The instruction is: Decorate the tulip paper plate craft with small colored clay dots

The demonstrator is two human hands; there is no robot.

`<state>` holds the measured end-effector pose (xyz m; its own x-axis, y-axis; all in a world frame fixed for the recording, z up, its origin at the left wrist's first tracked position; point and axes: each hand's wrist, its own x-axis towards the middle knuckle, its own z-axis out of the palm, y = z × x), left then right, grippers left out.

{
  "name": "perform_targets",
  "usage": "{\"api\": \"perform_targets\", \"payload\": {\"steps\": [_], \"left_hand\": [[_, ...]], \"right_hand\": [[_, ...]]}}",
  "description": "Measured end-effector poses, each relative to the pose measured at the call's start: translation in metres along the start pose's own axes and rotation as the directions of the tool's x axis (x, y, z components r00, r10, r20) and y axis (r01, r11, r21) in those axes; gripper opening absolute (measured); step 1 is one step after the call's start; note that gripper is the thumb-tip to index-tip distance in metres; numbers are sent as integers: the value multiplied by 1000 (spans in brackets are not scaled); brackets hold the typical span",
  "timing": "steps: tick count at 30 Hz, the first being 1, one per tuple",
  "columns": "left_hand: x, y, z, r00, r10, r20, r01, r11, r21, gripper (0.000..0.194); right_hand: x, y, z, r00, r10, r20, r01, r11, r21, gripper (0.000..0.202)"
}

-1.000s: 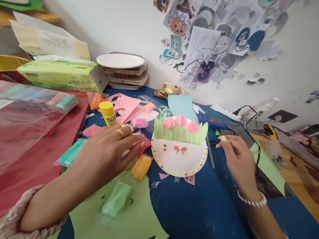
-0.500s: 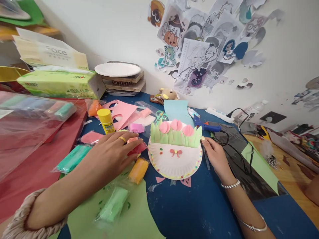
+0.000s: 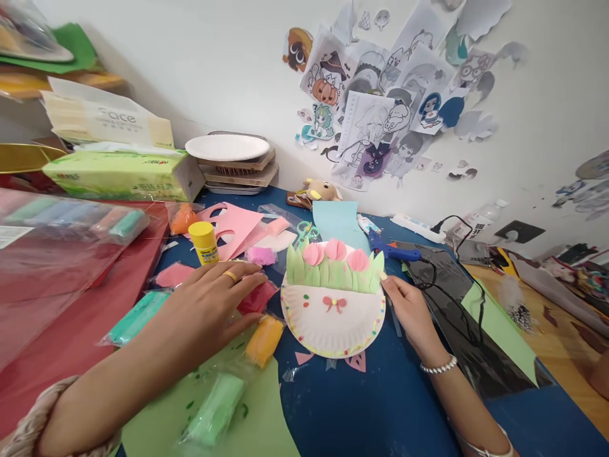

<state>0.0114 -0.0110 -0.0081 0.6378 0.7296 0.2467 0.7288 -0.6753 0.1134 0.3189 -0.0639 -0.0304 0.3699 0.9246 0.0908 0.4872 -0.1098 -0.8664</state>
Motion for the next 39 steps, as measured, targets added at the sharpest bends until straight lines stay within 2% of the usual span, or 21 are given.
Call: {"api": "perform_targets", "payload": {"steps": [5,9,15,20,25,27,34,39], "left_hand": [[-1,-5,4,1000,-14,-16,13,998,-54,34],[-1,-4,7,998,-33,-48,30,997,-77,37],[-1,-1,7,995,-58,-77,47,989,-141,29],[0,1,0,986,-164,14,162,947,-277,27],[1,-2,-10,932,-350,94,350,803,-482,32],[1,-6,-12,922,-377,85,370,799,-473,34],[-2,-14,-13,933,-353,68,356,887,-294,32],[-4,-16,-13,938,-345,25,342,912,-228,34]], "right_hand": [[1,1,1,998,55,20,-57,994,92,30],[3,4,2,992,121,-27,-113,974,198,32],[7,8,-2,968,240,-78,-200,918,343,36],[9,10,-6,945,315,-90,-249,868,431,37],[11,12,-14,910,388,-143,-269,819,507,41],[13,13,-19,891,422,-169,-280,802,527,39],[17,19,-34,825,495,-272,-281,778,561,37],[18,25,-38,812,511,-281,-282,766,578,42]]}}
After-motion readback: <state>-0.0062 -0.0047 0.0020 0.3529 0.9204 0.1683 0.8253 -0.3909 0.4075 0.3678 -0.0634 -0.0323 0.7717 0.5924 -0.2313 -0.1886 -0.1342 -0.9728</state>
